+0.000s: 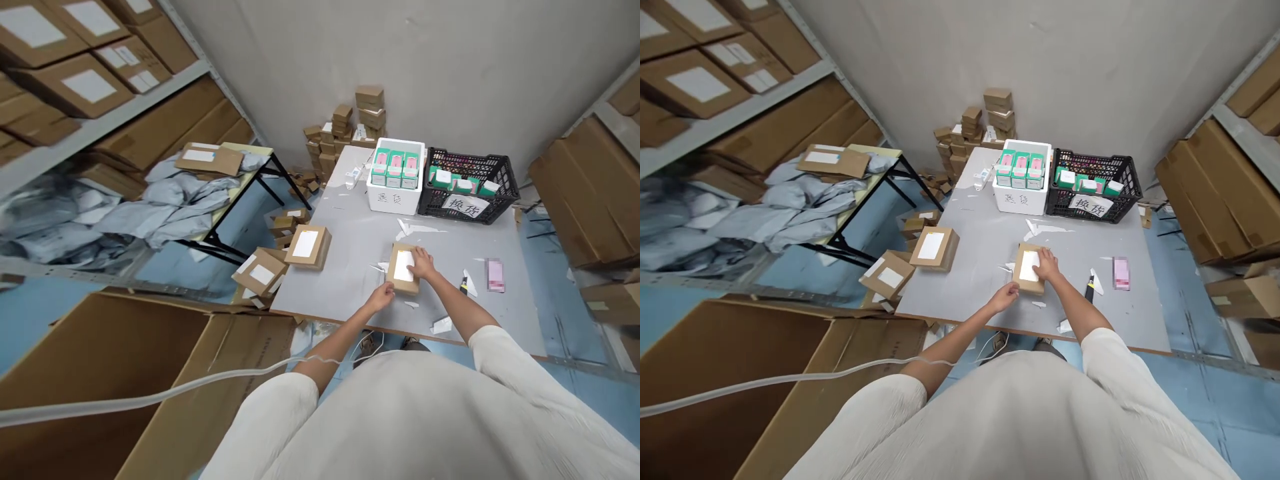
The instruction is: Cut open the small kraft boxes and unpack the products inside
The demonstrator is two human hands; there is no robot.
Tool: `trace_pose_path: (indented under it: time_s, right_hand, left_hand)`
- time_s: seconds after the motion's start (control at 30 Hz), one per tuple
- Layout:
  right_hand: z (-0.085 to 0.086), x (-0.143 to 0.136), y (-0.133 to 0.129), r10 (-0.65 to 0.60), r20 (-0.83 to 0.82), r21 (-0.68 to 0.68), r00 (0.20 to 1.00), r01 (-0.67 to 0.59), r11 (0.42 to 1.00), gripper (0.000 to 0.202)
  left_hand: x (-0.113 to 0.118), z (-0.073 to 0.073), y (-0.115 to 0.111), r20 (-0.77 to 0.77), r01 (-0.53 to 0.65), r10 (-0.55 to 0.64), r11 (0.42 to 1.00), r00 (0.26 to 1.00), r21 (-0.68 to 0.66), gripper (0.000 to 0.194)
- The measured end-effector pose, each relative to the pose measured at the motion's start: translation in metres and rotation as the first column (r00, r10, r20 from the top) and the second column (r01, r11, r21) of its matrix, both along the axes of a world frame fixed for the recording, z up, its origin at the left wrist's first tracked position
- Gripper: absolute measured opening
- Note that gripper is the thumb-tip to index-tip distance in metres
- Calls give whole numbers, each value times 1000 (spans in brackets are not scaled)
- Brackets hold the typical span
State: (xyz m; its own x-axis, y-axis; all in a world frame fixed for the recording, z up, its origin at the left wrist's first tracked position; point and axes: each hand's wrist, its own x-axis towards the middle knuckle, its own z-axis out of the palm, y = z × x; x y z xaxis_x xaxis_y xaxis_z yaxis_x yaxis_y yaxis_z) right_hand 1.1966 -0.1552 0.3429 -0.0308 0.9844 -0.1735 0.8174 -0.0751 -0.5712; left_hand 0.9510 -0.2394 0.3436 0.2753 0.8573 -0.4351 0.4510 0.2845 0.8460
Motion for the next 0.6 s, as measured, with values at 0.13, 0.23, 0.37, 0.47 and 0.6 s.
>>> trace_pose_path:
  time_s: [0.13, 0.23, 0.37, 0.47, 0.6]
  right_hand:
    - [0, 5, 17, 83, 32, -57, 996, -81, 995, 81]
    - [8, 5, 17, 110, 94, -86, 989, -102, 991, 82]
    - [25, 6, 3, 56, 212, -112, 976, -33, 993, 81]
    - [34, 12, -20, -61, 287, -121, 956, 99, 988, 78]
    - [35, 26, -59, -186, 326, -123, 927, 237, 964, 75]
  left_hand:
    - [7, -14, -9, 10, -74, 74, 997, 997, 19, 39]
    - [12, -22, -14, 4, -111, 111, 992, 994, 57, 41]
    - [11, -27, -11, -53, -92, 96, 992, 994, 89, 41]
    - [6, -26, -3, -103, -39, 51, 992, 993, 120, 38]
    - [3, -23, 15, -130, 34, -12, 985, 991, 172, 41]
